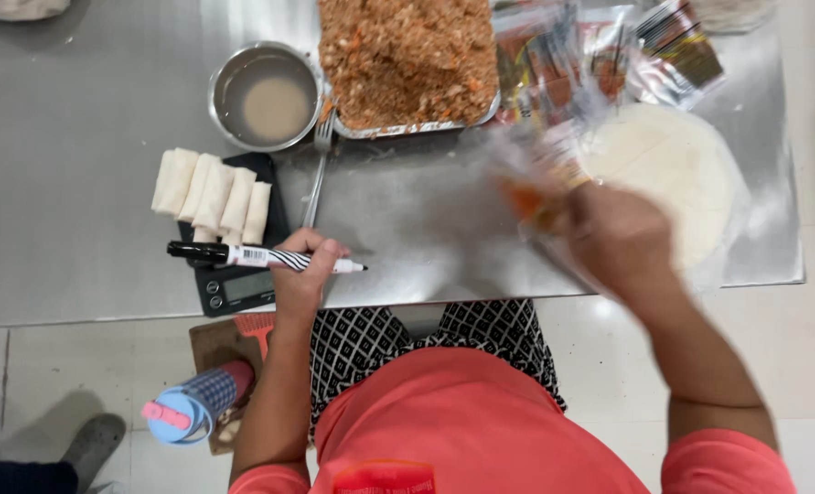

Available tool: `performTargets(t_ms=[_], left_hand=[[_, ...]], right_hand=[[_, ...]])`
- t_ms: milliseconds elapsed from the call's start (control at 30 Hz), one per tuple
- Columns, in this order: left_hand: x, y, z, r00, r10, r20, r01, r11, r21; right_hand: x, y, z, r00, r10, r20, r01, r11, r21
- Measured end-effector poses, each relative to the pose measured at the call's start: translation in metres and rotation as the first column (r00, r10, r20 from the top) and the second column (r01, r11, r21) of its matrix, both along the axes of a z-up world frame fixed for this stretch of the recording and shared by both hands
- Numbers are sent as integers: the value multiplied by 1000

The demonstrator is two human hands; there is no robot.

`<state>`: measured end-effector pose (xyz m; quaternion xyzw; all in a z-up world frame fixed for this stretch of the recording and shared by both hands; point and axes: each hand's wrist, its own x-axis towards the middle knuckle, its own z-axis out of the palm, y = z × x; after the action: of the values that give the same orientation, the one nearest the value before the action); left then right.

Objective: The person handles a stack of wrappers and then writes on several small plastic packets with a black marker, organizing them on a stainless steel table next to meat filling and a digital scale.

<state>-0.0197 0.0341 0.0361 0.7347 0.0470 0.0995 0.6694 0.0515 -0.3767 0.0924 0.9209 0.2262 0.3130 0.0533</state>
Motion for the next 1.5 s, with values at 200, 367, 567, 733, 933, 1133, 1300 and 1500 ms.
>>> performTargets(t_ms=[200,367,567,733,933,1133,1300,1500], left_hand=[[0,14,-14,990,98,105,-59,945,-321],[10,8,-5,985,155,82,-109,908,-404],[11,-13,0,997,57,55,-48,989,-139],[14,-34,-29,992,-111,63,117,988,-99],[6,-38,-15,997,-58,58,66,987,-144],[7,-42,-25,988,-153,-37,143,972,-186],[6,-41,-40,991,-50,-125,21,973,-228],[7,-26,-44,998,31,-50,-38,988,-149]], right_hand=[[-48,158,-71,893,293,-341,-187,932,309],[-50,203,-44,414,385,-825,-47,914,403],[-2,148,-104,785,562,-259,-351,749,561],[-1,142,-114,736,567,-371,-491,824,284],[14,134,-128,730,573,-374,-519,820,243],[13,122,-127,696,506,-510,-453,860,236],[11,124,-135,726,507,-466,-446,862,242],[9,127,-139,722,509,-468,-433,861,266]])
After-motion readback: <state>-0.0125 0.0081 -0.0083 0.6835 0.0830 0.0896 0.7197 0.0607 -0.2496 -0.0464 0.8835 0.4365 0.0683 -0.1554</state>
